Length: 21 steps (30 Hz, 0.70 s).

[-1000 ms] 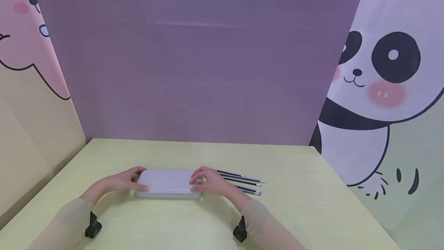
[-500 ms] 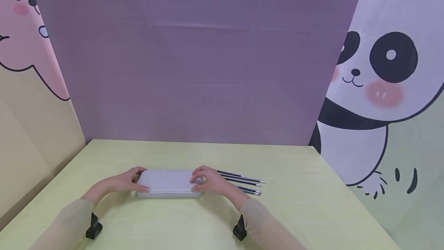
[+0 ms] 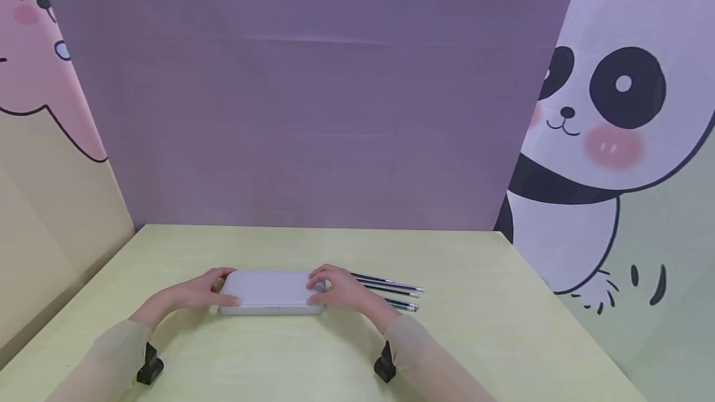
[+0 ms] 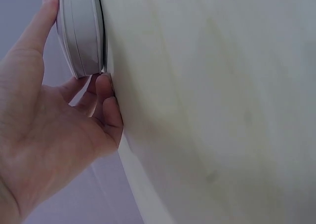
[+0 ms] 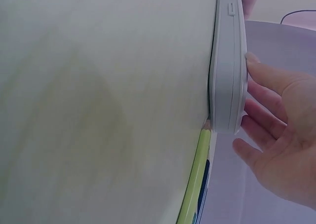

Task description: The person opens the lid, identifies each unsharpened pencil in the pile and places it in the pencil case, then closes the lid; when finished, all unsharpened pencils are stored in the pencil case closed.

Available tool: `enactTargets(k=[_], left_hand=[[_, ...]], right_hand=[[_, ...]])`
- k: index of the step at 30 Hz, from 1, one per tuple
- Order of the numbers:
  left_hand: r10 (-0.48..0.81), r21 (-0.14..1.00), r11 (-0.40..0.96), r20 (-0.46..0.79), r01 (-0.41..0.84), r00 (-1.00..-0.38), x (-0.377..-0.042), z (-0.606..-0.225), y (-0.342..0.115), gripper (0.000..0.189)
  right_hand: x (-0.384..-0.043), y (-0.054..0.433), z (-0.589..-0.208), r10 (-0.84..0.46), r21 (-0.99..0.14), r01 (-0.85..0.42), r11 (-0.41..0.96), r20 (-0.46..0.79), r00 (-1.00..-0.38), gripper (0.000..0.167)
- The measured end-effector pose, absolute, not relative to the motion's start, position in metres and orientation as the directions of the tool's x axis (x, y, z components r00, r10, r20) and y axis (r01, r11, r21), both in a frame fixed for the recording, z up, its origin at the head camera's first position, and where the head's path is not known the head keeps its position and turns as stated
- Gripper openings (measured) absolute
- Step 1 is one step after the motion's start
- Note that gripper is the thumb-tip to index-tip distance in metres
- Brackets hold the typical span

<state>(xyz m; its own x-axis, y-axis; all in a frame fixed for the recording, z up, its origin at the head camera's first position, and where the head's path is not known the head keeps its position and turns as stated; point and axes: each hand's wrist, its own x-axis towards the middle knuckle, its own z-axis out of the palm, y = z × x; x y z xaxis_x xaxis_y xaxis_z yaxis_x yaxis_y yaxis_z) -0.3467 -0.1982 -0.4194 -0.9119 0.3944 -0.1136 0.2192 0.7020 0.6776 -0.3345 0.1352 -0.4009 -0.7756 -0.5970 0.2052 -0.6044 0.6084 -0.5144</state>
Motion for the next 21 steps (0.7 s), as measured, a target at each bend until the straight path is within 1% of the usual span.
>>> enactTargets(k=[8, 13, 17, 21], left_hand=[[0.405, 0.650, 0.715, -0.087, 0.257, -0.910, -0.350, -0.417, -0.199, 0.092], [0.413, 0.649, 0.716, -0.095, 0.258, -0.906, -0.349, -0.420, -0.198, 0.093], [0.421, 0.652, 0.711, -0.097, 0.262, -0.902, -0.349, -0.422, -0.197, 0.095], [0.425, 0.652, 0.710, -0.095, 0.267, -0.900, -0.351, -0.421, -0.196, 0.095]], right_hand=[[-0.335, 0.135, -0.398, -0.597, -0.522, -0.597, 0.610, 0.192, -0.779, 0.027], [-0.335, 0.142, -0.396, -0.606, -0.525, -0.618, 0.585, 0.224, -0.763, 0.024], [-0.336, 0.153, -0.389, -0.565, -0.556, -0.586, 0.589, 0.235, -0.791, 0.023], [-0.337, 0.166, -0.378, -0.537, -0.536, -0.570, 0.623, 0.237, -0.809, 0.024]])
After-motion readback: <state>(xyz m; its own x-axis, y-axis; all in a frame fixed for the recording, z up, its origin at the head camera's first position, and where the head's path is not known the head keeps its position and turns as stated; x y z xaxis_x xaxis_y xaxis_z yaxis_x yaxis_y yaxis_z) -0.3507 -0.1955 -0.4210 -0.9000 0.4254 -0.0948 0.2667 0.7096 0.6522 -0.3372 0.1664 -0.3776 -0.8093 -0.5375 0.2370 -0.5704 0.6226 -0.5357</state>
